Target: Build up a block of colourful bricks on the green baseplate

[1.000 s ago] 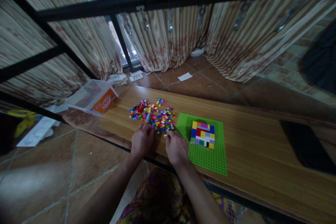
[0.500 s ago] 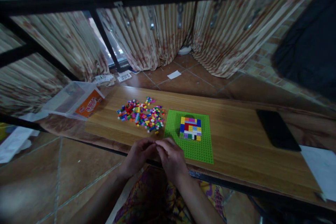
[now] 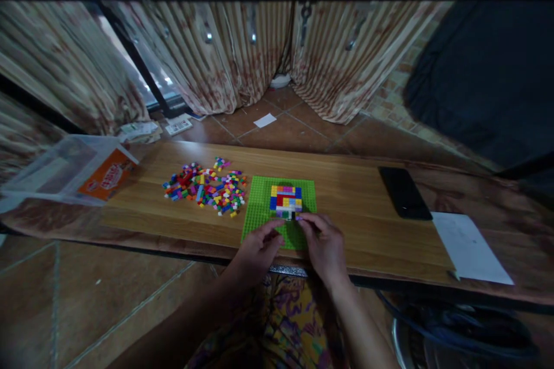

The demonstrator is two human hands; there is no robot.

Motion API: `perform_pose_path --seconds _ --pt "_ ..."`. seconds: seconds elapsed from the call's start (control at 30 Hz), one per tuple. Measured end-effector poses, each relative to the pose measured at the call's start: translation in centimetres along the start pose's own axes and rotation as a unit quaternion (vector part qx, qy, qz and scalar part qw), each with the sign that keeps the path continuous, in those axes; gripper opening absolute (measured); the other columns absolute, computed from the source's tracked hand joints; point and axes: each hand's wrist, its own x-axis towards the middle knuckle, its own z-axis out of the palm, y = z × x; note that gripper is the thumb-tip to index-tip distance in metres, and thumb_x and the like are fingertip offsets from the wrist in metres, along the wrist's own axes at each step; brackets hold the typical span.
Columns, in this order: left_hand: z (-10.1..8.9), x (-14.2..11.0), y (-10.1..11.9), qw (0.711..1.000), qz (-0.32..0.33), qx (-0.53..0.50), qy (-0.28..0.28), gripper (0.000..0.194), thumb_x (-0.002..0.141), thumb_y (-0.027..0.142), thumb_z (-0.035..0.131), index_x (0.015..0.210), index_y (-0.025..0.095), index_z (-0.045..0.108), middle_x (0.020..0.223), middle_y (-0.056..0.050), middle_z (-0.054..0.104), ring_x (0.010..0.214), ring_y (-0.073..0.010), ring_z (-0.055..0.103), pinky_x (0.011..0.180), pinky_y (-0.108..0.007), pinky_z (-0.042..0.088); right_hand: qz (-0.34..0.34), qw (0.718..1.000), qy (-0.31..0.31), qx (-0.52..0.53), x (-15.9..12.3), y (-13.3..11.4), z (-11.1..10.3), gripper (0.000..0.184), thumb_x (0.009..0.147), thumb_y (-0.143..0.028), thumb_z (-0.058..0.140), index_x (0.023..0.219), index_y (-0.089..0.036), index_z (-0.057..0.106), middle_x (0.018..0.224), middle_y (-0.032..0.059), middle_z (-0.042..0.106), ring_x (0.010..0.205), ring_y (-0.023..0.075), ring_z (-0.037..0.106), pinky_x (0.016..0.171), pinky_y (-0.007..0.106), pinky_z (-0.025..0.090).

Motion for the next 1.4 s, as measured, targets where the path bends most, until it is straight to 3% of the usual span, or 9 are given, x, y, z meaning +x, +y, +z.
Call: perform_pose_path --seconds 0.13,0.3,0.83,1.4 --pt "0.7 0.8 -0.1 0.991 0.074 0.115 -0.005 0.049 0.086 0.029 0.048 0.132 0.016 0.048 0.083 -0.004 0.065 0.061 -0.0111 0.054 0.058 -0.023 0.043 0.004 1.0 -0.011 0.017 1.4 1.2 0.2 0.021 0.083 -0.038 0.062 0.09 -0.022 0.072 0.089 0.0042 0.069 0.083 0.0191 0.064 0.076 0.032 0.049" --pt "1.5 1.5 -0.4 0.98 0.098 0.171 -0.007 0.052 0.085 0.028 0.048 0.136 0.016 0.044 0.089 -0.006 0.068 0.066 -0.0149 0.059 0.064 -0.027 0.047 0.037 0.998 0.01 0.044 1.6 1.3 0.8 0.022 0.079 -0.04 0.064 0.088 -0.021 0.072 0.09 0.005 0.07 0.084 0.0198 0.065 0.077 0.033 0.05" --pt "2.5 1.8 0.1 0.975 0.097 0.199 -0.008 0.058 0.083 0.026 0.05 0.139 0.016 0.04 0.092 -0.007 0.069 0.069 -0.0178 0.062 0.07 -0.031 0.05 0.162 0.976 0.053 0.135 2.0 0.4 1.4 0.033 0.07 -0.046 0.072 0.087 -0.017 0.072 0.084 0.0058 0.073 0.076 0.019 0.066 0.073 0.033 0.052" --pt "2.5 1.6 0.2 0.976 0.104 0.193 -0.002 0.056 0.083 0.026 0.05 0.138 0.016 0.042 0.091 -0.007 0.069 0.072 -0.0184 0.062 0.073 -0.032 0.05 0.194 0.974 0.04 0.11 2.6 0.2 1.4 0.041 0.062 -0.049 0.077 0.085 -0.016 0.072 0.08 0.007 0.073 0.072 0.02 0.067 0.066 0.032 0.052"
